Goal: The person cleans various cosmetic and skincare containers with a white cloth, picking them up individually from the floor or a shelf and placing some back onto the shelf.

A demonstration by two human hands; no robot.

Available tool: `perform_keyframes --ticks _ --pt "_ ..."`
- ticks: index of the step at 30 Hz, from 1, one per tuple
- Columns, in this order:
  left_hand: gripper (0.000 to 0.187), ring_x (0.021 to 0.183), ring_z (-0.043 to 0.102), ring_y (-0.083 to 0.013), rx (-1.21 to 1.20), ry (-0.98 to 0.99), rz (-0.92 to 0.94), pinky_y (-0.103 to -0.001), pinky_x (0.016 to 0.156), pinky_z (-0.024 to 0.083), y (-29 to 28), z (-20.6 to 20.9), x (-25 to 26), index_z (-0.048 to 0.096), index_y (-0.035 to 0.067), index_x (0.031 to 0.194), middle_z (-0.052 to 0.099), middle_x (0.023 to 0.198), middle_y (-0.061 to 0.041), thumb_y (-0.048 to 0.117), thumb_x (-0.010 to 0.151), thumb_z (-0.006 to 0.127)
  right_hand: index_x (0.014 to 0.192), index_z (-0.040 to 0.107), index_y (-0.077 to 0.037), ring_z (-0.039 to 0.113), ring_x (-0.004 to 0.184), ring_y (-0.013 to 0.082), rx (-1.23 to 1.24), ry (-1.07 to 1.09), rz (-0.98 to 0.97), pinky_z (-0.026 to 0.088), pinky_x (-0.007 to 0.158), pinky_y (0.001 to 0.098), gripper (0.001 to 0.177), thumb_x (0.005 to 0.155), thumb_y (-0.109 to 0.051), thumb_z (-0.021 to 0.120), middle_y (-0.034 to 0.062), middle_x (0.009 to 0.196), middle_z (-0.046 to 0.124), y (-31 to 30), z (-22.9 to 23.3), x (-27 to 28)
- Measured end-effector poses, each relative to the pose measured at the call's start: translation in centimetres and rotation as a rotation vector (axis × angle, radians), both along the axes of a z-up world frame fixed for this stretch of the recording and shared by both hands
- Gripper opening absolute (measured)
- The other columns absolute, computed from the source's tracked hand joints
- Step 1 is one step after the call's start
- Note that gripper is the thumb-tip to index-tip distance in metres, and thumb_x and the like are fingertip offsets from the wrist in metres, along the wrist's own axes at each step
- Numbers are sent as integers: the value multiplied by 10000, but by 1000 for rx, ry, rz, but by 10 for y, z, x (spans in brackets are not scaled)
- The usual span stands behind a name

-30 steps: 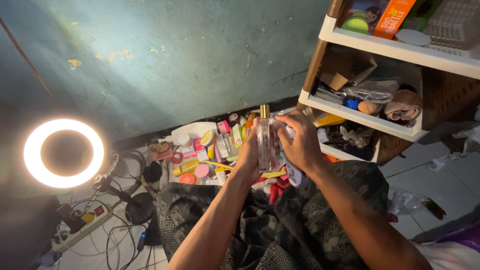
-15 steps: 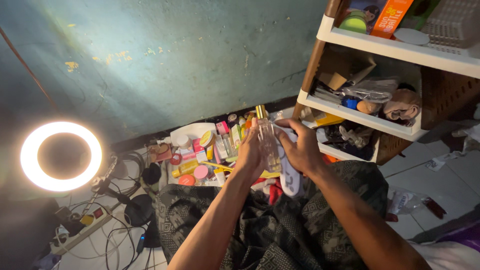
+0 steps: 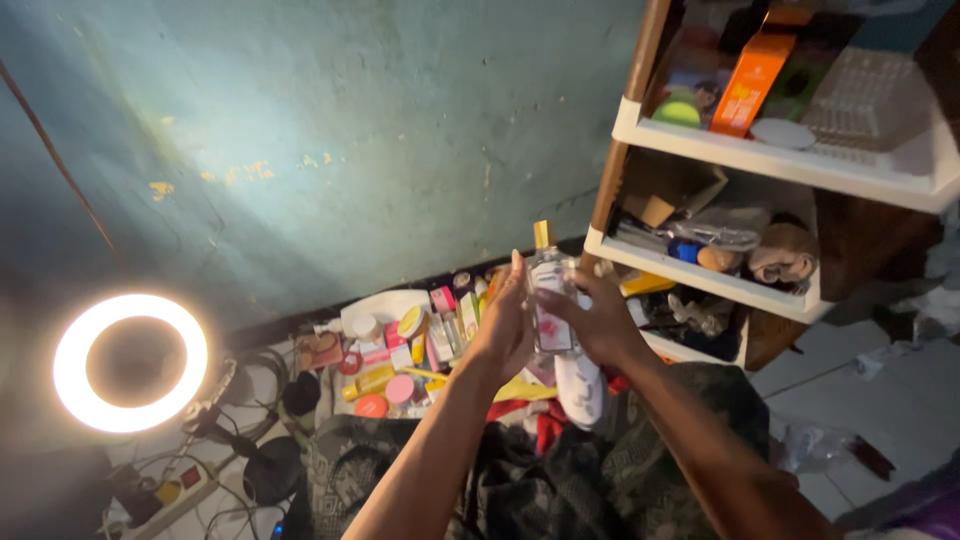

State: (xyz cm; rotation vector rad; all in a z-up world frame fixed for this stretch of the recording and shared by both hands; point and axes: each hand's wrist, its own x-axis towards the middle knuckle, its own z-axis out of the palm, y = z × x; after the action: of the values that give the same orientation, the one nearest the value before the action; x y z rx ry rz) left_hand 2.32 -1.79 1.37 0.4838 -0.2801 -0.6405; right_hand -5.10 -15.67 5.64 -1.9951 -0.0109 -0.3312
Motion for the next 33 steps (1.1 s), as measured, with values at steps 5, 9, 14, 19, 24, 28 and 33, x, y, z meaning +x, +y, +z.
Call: perform_keyframes --ticks 5,9,14,19,24,28,33 --pt "832 1078 644 -215 399 -331 -170 -362 789 597 7 48 -20 243 239 1543 531 1340 -123 207 842 689 1112 717 -41 665 834 109 248 -62 -85 544 751 290 384 934 -377 665 54 944 738 -6 17 10" --pt "919 1249 594 -175 358 -600 -157 -359 983 594 3 80 -24 303 54 1540 500 1404 -105 49 777 815 1056 737 -3 665 799 102 247 -137 -71 537 704 271 351 957 -332 669 52 895 750 -18 34 15" --pt "892 1112 636 -189 741 -881 -40 -296 923 550 -5 91 -11 449 25 1482 667 1249 -158 111 706 881 1050 724 0 649 781 99 556 -225 -103 522 702 270 279 949 -258 692 38 900 721 -36 57 19" --pt "783 1004 642 -135 870 -935 157 -277 815 560 -15 104 21 453 -19 1370 642 1175 -111 114 730 885 1071 709 6 628 788 88 399 -398 -154 511 719 260 292 969 -268 704 31 908 709 -86 94 17" --pt "273 617 670 -224 978 -728 286 -355 554 550 -32 158 34 704 -50 982 742 756 -127 102 758 739 1092 693 -2 669 703 116 496 -305 -260 544 610 280 312 945 -275 717 38 875 711 -119 143 -2" --pt "206 665 735 -199 733 -855 436 -336 628 596 -64 200 41 740 -30 903 762 730 -95 96 751 679 1135 684 -47 675 681 87 380 -389 -287 529 557 253 308 920 -266 716 30 891 730 -138 186 -22" --pt "354 739 751 -234 626 -1022 609 -376 696 607 -107 266 34 650 5 1065 755 833 -128 140 741 692 1167 663 18 549 629 71 253 -553 -160 432 528 225 339 999 -258 766 45 846 644 -174 233 -40"
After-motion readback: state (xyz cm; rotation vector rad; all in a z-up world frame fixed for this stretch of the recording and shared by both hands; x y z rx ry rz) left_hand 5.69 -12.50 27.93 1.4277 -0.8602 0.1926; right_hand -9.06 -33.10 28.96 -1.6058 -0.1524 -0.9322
